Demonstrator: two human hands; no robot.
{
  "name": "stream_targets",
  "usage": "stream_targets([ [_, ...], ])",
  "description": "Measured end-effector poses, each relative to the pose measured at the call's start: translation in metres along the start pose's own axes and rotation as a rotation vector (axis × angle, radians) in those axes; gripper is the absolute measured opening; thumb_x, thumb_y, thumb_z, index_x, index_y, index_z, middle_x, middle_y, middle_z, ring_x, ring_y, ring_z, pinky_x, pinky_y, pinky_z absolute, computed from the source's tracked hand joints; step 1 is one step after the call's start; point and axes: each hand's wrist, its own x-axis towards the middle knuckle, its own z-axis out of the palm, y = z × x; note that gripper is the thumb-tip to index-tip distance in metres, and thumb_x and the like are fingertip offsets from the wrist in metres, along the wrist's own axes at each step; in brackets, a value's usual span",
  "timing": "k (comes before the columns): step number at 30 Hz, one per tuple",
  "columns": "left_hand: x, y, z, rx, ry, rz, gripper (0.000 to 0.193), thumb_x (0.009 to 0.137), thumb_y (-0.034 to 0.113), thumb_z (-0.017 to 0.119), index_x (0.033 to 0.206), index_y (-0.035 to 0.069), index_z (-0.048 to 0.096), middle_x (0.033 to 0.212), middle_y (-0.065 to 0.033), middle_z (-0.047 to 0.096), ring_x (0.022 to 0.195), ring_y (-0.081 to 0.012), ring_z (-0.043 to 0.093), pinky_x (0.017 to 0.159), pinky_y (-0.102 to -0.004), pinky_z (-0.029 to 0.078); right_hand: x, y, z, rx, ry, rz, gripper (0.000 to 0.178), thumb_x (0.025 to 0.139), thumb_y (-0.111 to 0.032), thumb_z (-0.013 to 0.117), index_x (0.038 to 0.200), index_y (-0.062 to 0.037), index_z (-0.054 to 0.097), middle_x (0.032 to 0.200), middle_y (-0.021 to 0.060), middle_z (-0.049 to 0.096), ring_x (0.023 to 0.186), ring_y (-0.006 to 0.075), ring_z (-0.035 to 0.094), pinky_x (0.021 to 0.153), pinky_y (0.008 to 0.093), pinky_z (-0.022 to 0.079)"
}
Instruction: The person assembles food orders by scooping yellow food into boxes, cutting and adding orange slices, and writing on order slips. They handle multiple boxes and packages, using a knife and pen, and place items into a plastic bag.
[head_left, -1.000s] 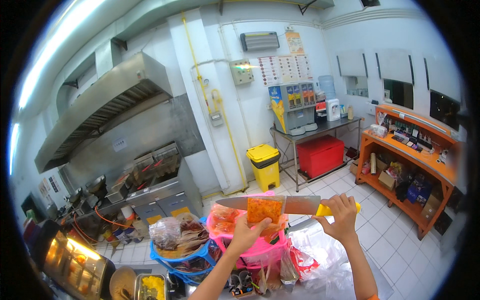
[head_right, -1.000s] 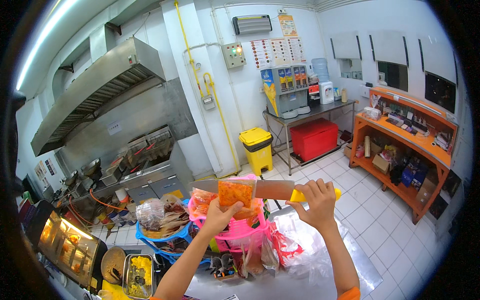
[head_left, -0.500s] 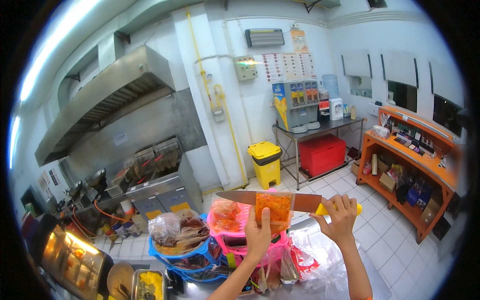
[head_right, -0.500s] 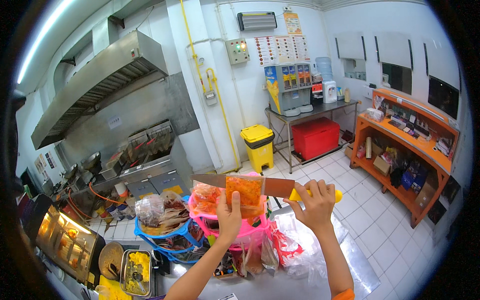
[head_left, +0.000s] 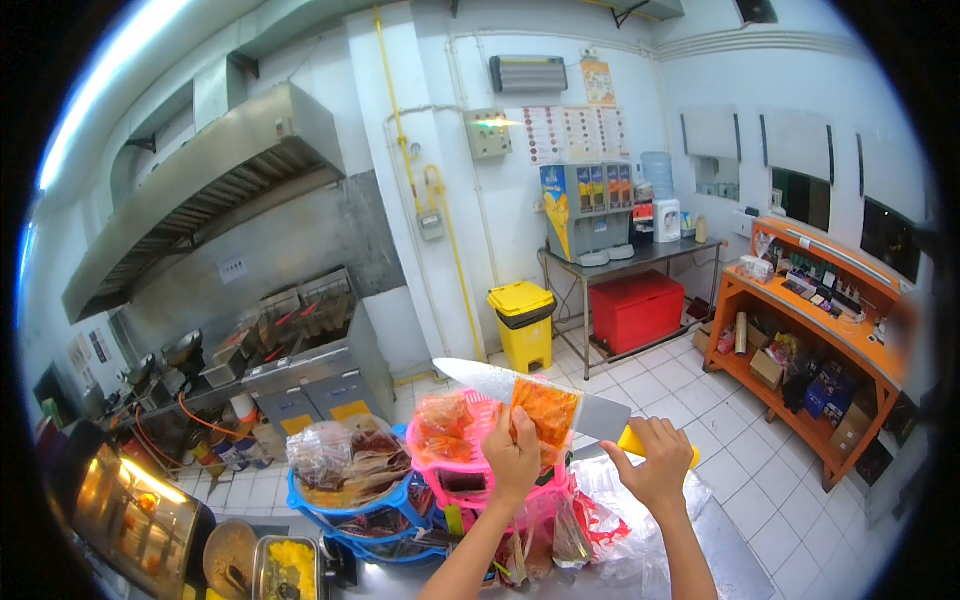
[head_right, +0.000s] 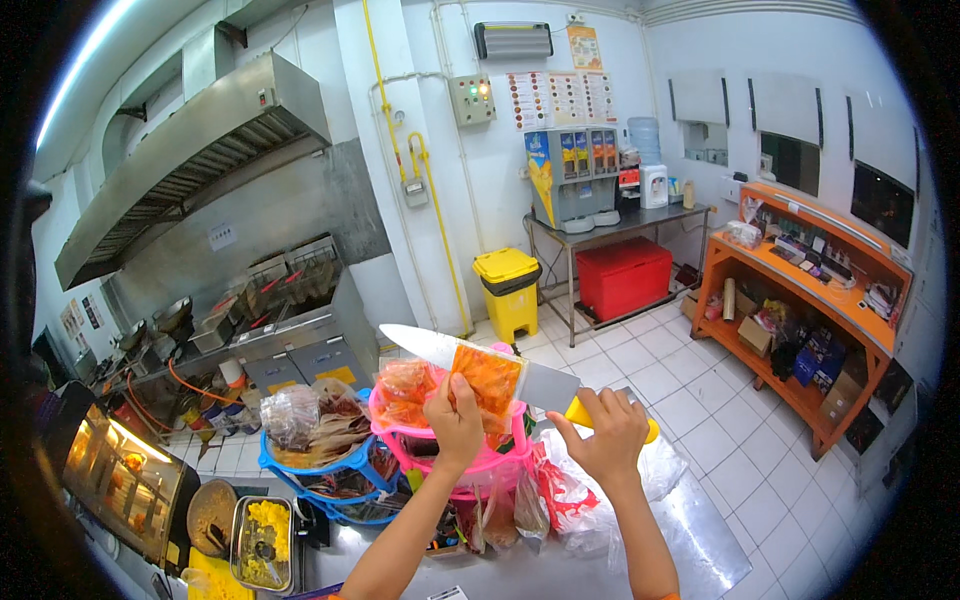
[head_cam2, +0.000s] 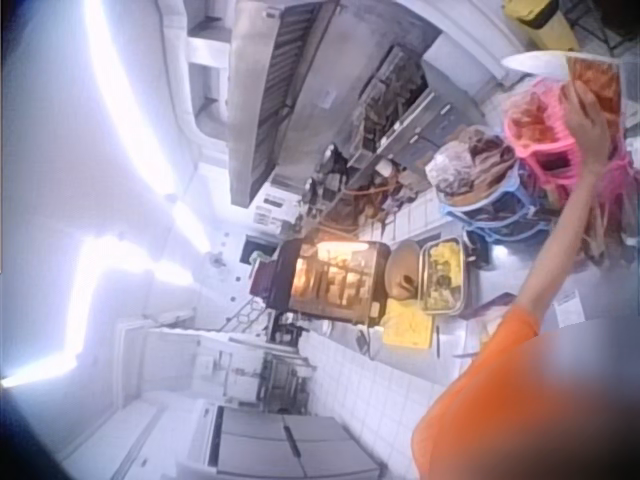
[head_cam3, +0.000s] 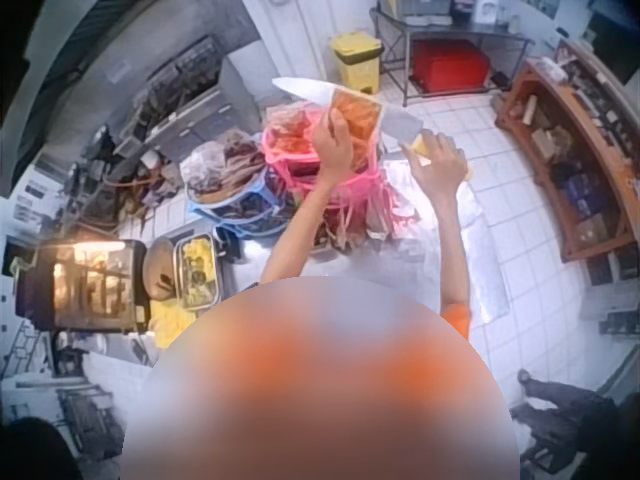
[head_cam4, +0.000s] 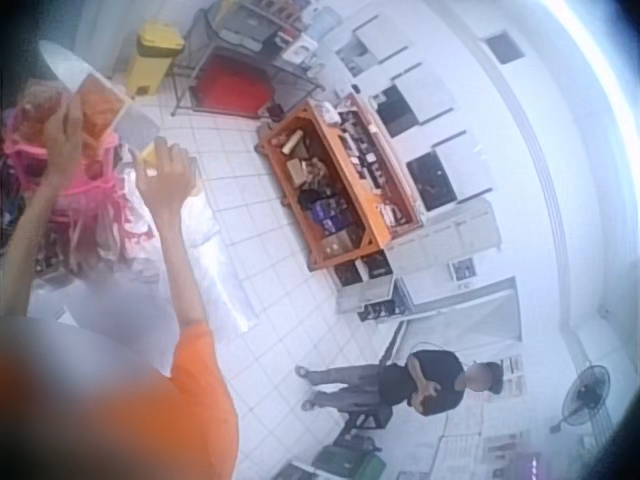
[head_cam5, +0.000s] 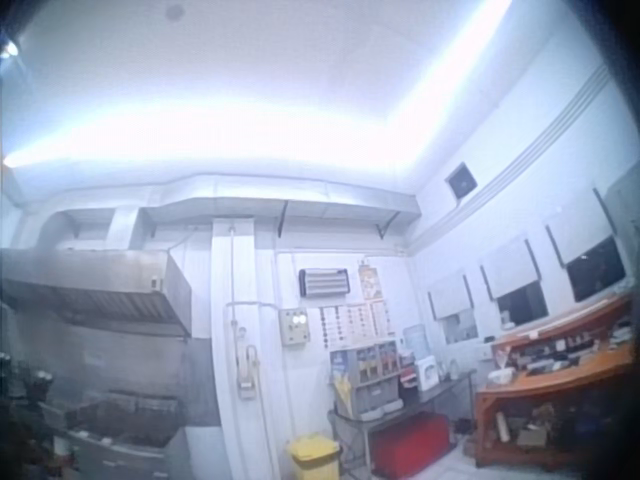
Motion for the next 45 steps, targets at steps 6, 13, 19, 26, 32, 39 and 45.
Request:
stream_targets([
  [6,0.009,0.002,-0.004,-0.055,-0.075,-0.05,0.027,0.097,0.017,0.05,0.08,-0.001,0.058,0.058,-0.0094,0.051,0.05,-0.0166,0.047,0.049,-0.0336,0.039,0.009,-0.02,0.019,0.137,-0.076,0.086,0.038,0.076,-0.042,0.075,0.087,-0.0068,0.063,0.069,0.0079,0.058,0.067,0.0273,0.057,0.059,0.0396,0.039],
  [13,0.048,-0.001,-0.012,-0.108,0.016,-0.096,0.031,0.098,0.019,0.048,0.077,-0.002,0.058,0.057,-0.0103,0.051,0.049,-0.0173,0.047,0.05,-0.0344,0.038,0.016,-0.027,0.051,0.168,-0.098,0.208,0.037,0.081,-0.042,0.071,0.086,-0.0068,0.061,0.073,0.0117,0.063,0.071,0.0325,0.062,0.062,0.0425,0.044],
  [19,0.045,-0.026,-0.041,0.045,-0.18,0.001,0.035,0.099,0.024,0.046,0.078,-0.003,0.056,0.061,-0.014,0.054,0.055,-0.022,0.051,0.054,-0.0386,0.04,0.028,0.047,0.057,-0.027,-0.189,0.567,0.048,0.084,-0.055,0.063,0.088,-0.008,0.064,0.071,0.0174,0.066,0.072,0.0405,0.064,0.064,0.0507,0.046],
  [26,0.087,-0.058,0.004,-0.024,0.062,-0.21,0.036,0.1,0.027,0.043,0.087,-0.003,0.059,0.071,-0.0194,0.06,0.066,-0.0278,0.059,0.064,-0.0404,0.045,-0.017,0.039,0.046,0.009,-0.275,0.587,0.049,0.085,-0.056,0.061,0.096,-0.0084,0.066,0.078,0.0176,0.068,0.077,0.0403,0.065,0.068,0.0481,0.047],
  [32,0.114,-0.09,0.037,-0.034,-0.056,-0.591,0.046,0.097,0.039,0.043,0.095,-0.001,0.065,0.088,-0.0212,0.068,0.083,-0.0336,0.065,0.078,-0.0425,0.048,-0.06,0.027,0.008,0.171,-0.229,0.843,0.045,0.087,-0.051,0.063,0.095,-0.0066,0.065,0.075,0.0141,0.065,0.071,0.0314,0.062,0.066,0.0408,0.046],
  [39,0.084,-0.083,-0.005,0.233,-0.426,-0.584,0.046,0.094,0.047,0.047,0.099,0.008,0.071,0.097,-0.0182,0.07,0.089,-0.0339,0.066,0.082,-0.0413,0.048,-0.136,0.018,-0.025,0.462,-0.257,0.817,0.032,0.084,-0.03,0.073,0.082,-0.0013,0.058,0.063,0.0057,0.05,0.059,0.0154,0.04,0.058,0.032,0.039],
  [45,0.056,0.004,-0.136,-0.092,-0.565,-0.525,0.037,0.099,0.035,0.053,0.101,0.001,0.066,0.089,-0.0013,0.063,0.084,-0.0067,0.057,0.073,-0.0245,0.046,-0.224,0.002,-0.079,0.376,-0.407,0.809,0.03,0.083,-0.03,0.072,0.086,-0.0024,0.063,0.07,0.0086,0.059,0.066,0.0194,0.054,0.063,0.0344,0.045],
])
